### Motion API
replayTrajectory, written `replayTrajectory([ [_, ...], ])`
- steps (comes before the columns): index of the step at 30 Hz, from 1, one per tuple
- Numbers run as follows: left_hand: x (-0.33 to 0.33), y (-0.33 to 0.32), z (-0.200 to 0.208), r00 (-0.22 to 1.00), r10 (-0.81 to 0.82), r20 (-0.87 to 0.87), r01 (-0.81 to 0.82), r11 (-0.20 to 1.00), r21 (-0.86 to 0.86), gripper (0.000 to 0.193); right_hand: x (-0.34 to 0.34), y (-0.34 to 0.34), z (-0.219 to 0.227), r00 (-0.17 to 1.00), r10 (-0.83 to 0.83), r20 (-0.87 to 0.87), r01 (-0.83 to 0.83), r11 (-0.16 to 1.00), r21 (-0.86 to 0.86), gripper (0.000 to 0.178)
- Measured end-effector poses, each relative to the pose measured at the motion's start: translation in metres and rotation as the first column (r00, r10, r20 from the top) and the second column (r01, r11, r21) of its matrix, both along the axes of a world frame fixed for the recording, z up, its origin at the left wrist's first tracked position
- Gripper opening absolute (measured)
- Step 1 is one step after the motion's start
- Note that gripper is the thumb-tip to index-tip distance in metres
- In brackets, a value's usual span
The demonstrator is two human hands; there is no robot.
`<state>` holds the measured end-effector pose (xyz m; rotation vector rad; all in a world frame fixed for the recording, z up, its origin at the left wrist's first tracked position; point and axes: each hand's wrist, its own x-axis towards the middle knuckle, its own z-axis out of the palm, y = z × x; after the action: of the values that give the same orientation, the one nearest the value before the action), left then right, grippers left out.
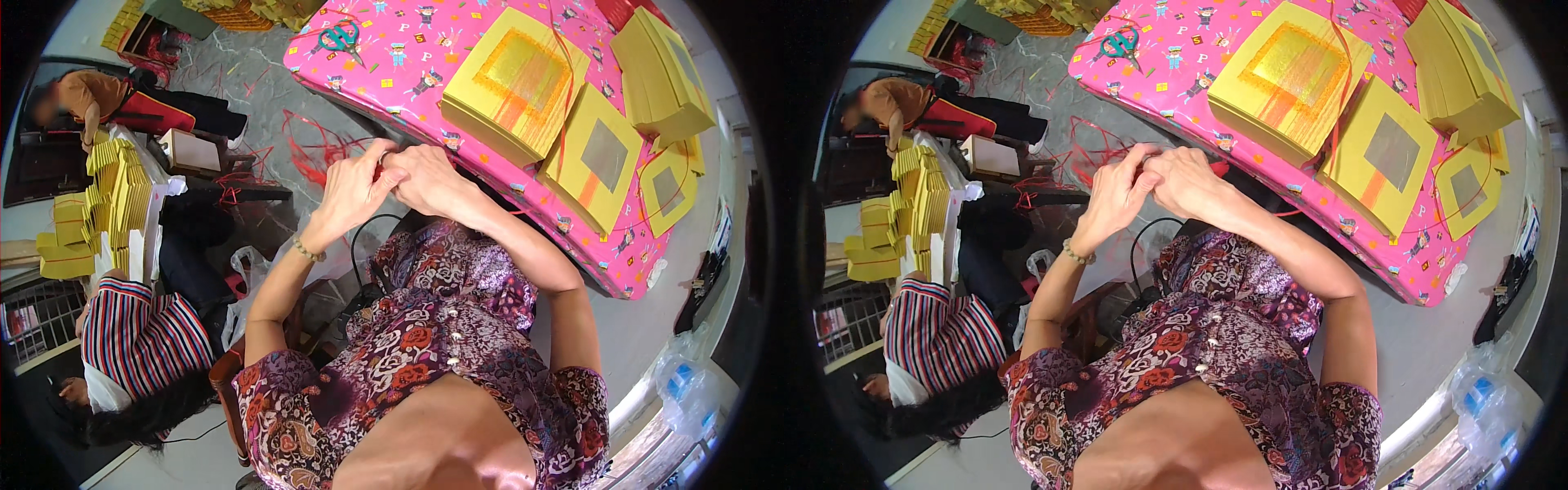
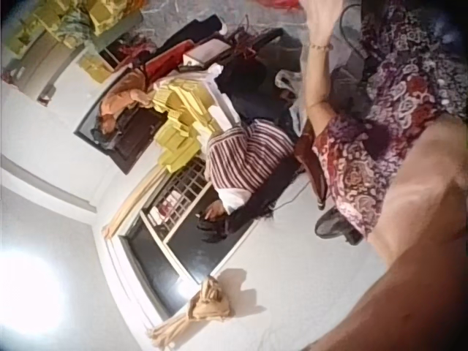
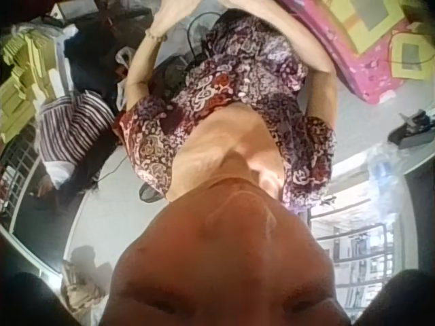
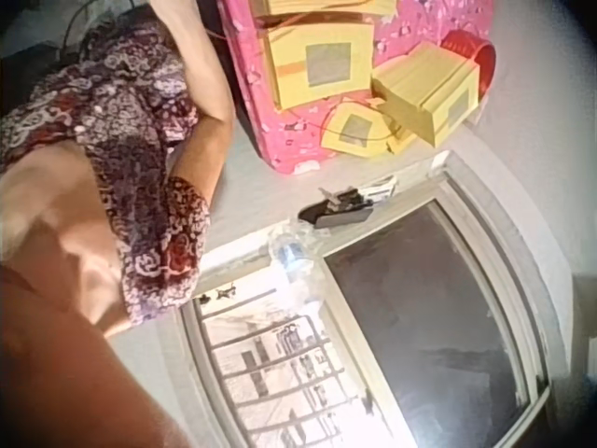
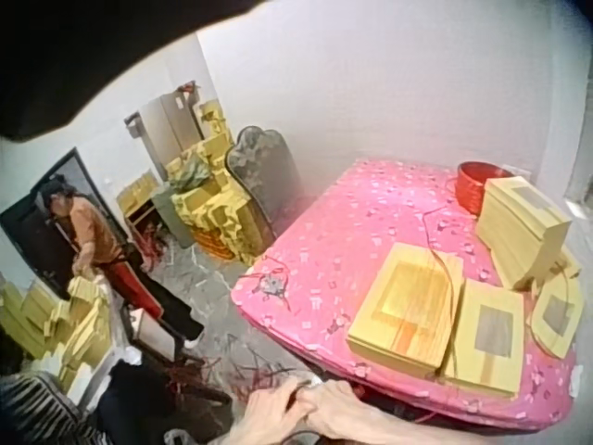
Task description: Trimming bundles of red plastic ties with scissors and organizing yellow paper product boxes.
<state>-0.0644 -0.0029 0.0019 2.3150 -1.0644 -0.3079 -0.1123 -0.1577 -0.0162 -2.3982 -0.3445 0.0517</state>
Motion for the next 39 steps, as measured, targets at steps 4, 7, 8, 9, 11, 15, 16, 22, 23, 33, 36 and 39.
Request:
replayTrajectory([
  [4, 0.005, 0.007, -0.015, 0.946, 0.117, 0.303, -0.067, 0.983, -0.17, 0.032, 0.003, 0.0, 0.012, 0.997, 0.077, -0.007, -0.077, 0.994, 0.072, 0.02],
  [7, 0.036, 0.03, -0.011, 0.87, 0.204, 0.448, -0.09, 0.961, -0.262, 0.023, 0.007, -0.01, 0.005, 0.982, 0.171, -0.079, -0.152, 0.966, 0.211, 0.028],
  [8, 0.05, 0.044, -0.013, 0.829, 0.193, 0.525, -0.042, 0.957, -0.287, 0.027, 0.005, -0.015, -0.005, 0.983, 0.166, -0.078, -0.144, 0.962, 0.232, 0.028],
  [9, 0.062, 0.062, -0.017, 0.78, 0.269, 0.566, -0.086, 0.941, -0.328, 0.03, 0.003, -0.021, -0.011, 0.983, 0.165, -0.079, -0.14, 0.958, 0.25, 0.028],
  [11, 0.085, 0.093, -0.011, 0.702, 0.438, 0.561, -0.167, 0.867, -0.469, 0.042, -0.005, -0.034, -0.019, 0.972, 0.175, -0.158, -0.139, 0.967, 0.212, 0.027],
  [15, 0.113, 0.137, -0.009, 0.614, 0.646, 0.454, -0.319, 0.728, -0.607, 0.053, -0.018, -0.049, -0.037, 0.988, 0.076, -0.137, -0.076, 0.997, 0.005, 0.025],
  [16, 0.115, 0.145, -0.018, 0.641, 0.647, 0.412, -0.383, 0.735, -0.559, 0.054, -0.02, -0.047, -0.028, 0.988, 0.086, -0.131, -0.091, 0.995, -0.035, 0.024],
  [22, 0.113, 0.135, -0.02, 0.806, 0.493, 0.328, -0.556, 0.82, 0.135, 0.042, -0.024, -0.037, 0.007, 0.993, 0.036, -0.114, -0.061, 0.973, -0.222, 0.016],
  [23, 0.106, 0.117, -0.01, 0.846, 0.479, 0.234, -0.469, 0.878, -0.098, 0.038, -0.023, -0.035, 0.006, 0.995, 0.045, -0.086, -0.064, 0.973, -0.223, 0.015],
  [33, -0.008, -0.004, 0.0, 0.983, 0.181, -0.025, -0.18, 0.934, -0.309, 0.028, -0.015, -0.004, 0.039, 0.958, 0.04, 0.283, -0.018, 0.997, -0.08, 0.017],
  [36, 0.0, 0.009, -0.004, 0.926, 0.163, 0.341, -0.049, 0.946, -0.319, 0.026, -0.013, -0.001, 0.041, 0.994, 0.096, 0.058, -0.089, 0.99, -0.112, 0.015],
  [39, 0.019, 0.027, 0.015, 0.775, 0.206, 0.597, 0.065, 0.914, -0.4, 0.022, -0.013, -0.011, 0.066, 0.986, 0.147, 0.074, -0.145, 0.989, -0.034, 0.019],
])
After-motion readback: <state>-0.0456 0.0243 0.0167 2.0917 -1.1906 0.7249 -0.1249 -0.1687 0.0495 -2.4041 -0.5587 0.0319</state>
